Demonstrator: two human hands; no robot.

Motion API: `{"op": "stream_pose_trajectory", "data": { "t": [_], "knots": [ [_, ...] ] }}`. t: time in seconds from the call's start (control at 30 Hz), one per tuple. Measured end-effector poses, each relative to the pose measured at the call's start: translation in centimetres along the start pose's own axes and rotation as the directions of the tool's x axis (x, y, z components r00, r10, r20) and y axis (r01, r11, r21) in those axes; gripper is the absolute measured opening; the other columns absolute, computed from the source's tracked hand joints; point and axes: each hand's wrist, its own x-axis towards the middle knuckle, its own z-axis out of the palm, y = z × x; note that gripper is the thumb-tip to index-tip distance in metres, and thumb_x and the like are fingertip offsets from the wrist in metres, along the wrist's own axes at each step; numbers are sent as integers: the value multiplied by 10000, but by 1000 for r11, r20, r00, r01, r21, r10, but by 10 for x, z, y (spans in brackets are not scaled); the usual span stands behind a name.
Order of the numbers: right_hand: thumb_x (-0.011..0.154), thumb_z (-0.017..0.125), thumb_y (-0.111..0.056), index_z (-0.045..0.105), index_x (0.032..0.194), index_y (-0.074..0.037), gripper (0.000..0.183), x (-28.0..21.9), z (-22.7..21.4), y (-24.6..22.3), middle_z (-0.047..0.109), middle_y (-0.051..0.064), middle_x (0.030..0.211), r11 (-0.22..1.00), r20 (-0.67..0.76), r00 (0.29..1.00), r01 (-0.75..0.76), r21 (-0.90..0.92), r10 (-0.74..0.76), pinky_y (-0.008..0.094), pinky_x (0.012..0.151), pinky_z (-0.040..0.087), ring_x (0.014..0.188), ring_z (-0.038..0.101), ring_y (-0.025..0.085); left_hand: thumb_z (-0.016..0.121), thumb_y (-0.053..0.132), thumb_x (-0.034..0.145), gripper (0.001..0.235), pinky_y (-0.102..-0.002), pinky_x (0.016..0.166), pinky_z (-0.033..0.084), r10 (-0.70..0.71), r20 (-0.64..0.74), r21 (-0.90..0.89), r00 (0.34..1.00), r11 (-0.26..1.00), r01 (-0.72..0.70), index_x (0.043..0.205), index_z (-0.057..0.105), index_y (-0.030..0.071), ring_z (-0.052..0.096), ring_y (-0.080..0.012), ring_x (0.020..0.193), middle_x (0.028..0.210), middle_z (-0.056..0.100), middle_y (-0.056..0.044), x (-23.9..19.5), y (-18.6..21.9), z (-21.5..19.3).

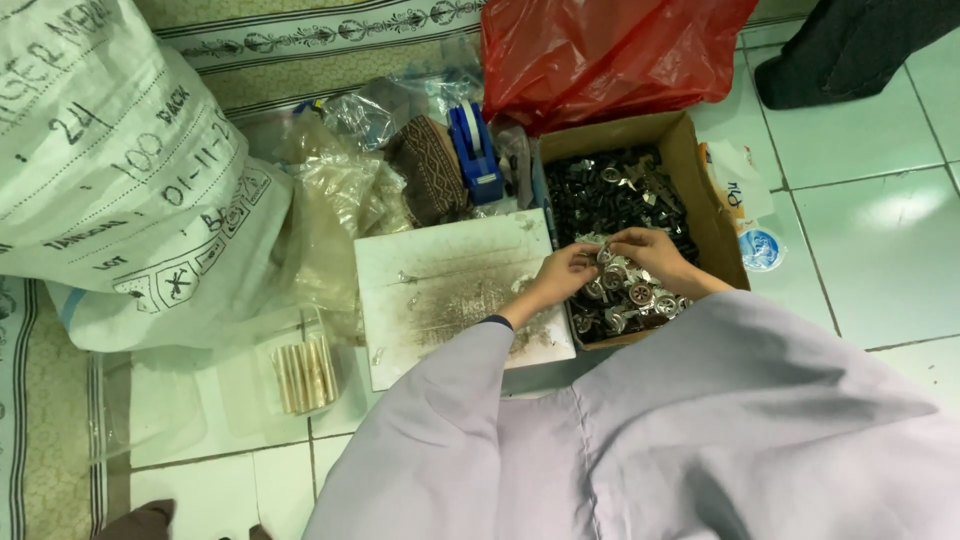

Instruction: The person sits on the floor and sorts small metal parts from a cardboard box onto a white board. They handle the parts by hand, arranging them in rows. The person also briefly handles a cloth and a plastic bag during the process.

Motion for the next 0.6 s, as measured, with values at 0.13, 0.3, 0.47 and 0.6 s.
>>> {"op": "stream_pose_trajectory", "data": {
  "t": [0.13, 0.3, 0.47, 0.6],
  "knots": [
    [924, 742, -199, 733, 1148, -16, 289, -9, -7, 0, 732, 167, 1032, 999, 2, 999, -45, 10, 45, 348, 788, 584, 964, 632, 218, 729, 261, 931, 465, -465, 1061, 521, 49, 36, 158, 998, 986, -54, 1348, 654, 68, 578, -400, 1308, 1385, 628, -225, -6, 26, 6],
    [897, 777, -201, 747, 1128, -20, 295, -15, 1, 3, 745, 142, 945, 996, 17, 1000, -26, 88, 25, 301, 731, 584, 874, 656, 182, 819, 243, 887, 502, -399, 902, 601, -18, -34, 0, 999, 1000, 18, 1313, 651, 36, 709, -316, 1102, 1212, 707, -218, 11, 13, 8],
    [929, 757, -185, 706, 1203, 1, 335, -24, 36, -36, 741, 168, 951, 986, 17, 1000, 6, 167, -9, 299, 702, 576, 830, 634, 177, 811, 227, 894, 515, -348, 792, 617, -16, -61, -27, 998, 1000, 14, 1339, 614, 62, 745, -233, 931, 1018, 765, -132, 15, -1, -27],
    [917, 766, -184, 627, 1345, -35, 474, -16, 68, -45, 724, 183, 1099, 973, 6, 976, 218, -69, -219, 419, 835, 587, 1027, 698, 289, 802, 183, 894, 463, -301, 686, 588, 59, -202, 44, 978, 998, -51, 1303, 610, 82, 729, -188, 838, 927, 764, -117, 6, -7, -64]
  ]
}}
